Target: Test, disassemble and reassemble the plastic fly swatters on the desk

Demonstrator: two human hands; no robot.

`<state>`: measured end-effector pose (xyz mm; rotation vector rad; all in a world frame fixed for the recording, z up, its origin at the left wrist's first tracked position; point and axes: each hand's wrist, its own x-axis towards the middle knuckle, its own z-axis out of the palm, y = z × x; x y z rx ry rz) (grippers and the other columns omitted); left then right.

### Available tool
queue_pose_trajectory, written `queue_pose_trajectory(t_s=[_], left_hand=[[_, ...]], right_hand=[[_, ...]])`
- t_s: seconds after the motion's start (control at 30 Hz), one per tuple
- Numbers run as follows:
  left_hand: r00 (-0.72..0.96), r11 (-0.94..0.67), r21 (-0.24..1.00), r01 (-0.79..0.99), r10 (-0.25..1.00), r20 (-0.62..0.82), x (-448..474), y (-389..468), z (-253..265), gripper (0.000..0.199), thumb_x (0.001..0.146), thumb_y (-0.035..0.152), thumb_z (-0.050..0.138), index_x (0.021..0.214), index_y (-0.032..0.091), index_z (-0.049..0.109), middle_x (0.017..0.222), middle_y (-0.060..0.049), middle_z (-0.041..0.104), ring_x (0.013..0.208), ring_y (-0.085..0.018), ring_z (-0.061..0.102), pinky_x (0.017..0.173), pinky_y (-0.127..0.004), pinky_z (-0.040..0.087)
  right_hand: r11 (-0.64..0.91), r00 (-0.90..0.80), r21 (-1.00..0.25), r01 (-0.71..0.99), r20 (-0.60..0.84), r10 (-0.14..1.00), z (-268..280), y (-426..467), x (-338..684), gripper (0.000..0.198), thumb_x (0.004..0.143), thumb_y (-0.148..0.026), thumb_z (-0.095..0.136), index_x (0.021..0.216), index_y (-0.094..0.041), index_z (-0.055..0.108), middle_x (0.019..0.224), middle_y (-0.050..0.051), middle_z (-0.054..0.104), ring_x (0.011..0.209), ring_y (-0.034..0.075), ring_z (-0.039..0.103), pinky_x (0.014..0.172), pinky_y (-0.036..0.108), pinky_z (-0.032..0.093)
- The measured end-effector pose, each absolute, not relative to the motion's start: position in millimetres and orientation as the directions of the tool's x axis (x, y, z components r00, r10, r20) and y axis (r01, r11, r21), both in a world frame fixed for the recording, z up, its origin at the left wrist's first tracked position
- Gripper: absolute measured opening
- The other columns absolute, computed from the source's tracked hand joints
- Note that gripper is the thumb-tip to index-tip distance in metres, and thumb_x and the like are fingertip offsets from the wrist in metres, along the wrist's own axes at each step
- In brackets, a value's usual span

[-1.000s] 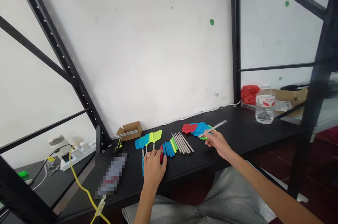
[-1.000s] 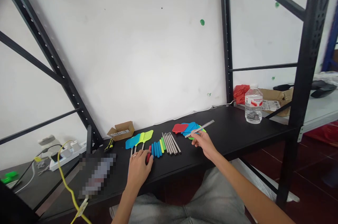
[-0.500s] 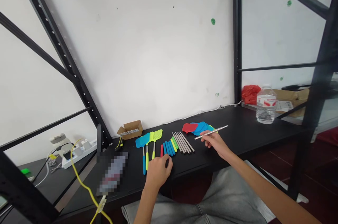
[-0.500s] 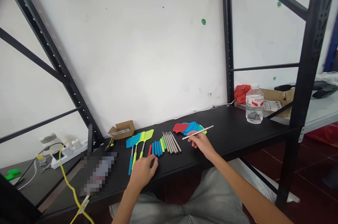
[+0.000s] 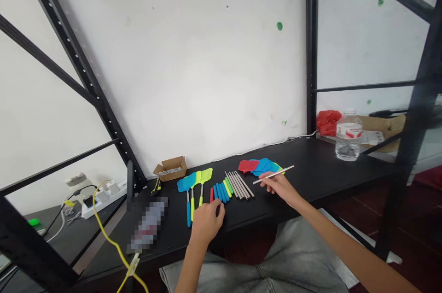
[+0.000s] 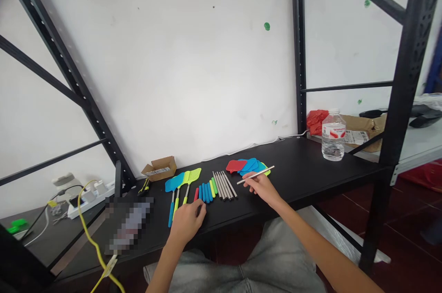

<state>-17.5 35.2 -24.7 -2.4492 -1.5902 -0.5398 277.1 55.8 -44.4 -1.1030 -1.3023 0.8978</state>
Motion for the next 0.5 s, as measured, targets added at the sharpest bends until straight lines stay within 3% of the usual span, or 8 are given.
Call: queue_pose_trajectory(t_s=[0.2, 0.4, 0.5], left_hand=[[0.350, -0.394, 0.033, 0.918, 0.847, 0.400, -17.4, 35.1, -24.7, 0.030, 0.096, 0.034, 0.038, 0.086, 0.023, 0.064, 0.063, -0.003, 0.063, 0.059, -0.018, 0.061, 0.051, -0.025, 0.023], [0.070, -0.121, 0.077, 0.990, 0.875, 0.480, -17.4, 35.0, -24.7, 0.023, 0.094, 0.036, 0.042, 0.100, 0.025, 0.062, 0.066, -0.003, 0.067, 0.061, -0.021, 0.064, 0.051, -0.024, 0.022], [0.007, -0.056, 0.089, 0.994, 0.879, 0.476, -16.9, 36.0, -25.9, 0.026, 0.092, 0.042, 0.045, 0.099, 0.024, 0.063, 0.069, -0.004, 0.069, 0.063, -0.022, 0.065, 0.052, -0.024, 0.026]], right_hand=[[0.257, 0.078, -0.961, 0.102, 0.265, 0.961, -42.2, 53.9, 275.9, 0.027, 0.080, -0.038, 0.059, 0.095, -0.017, 0.067, 0.076, 0.005, 0.069, 0.056, 0.012, 0.055, 0.048, 0.023, 0.038], [0.254, 0.076, -0.961, 0.111, 0.263, 0.962, -41.8, 53.2, 275.6, 0.027, 0.080, -0.039, 0.060, 0.094, -0.017, 0.068, 0.076, 0.004, 0.069, 0.056, 0.012, 0.055, 0.048, 0.023, 0.038], [0.255, 0.071, -0.961, 0.105, 0.263, 0.962, -42.7, 53.8, 276.4, 0.027, 0.080, -0.040, 0.060, 0.093, -0.017, 0.068, 0.075, 0.004, 0.069, 0.056, 0.012, 0.055, 0.048, 0.022, 0.038]])
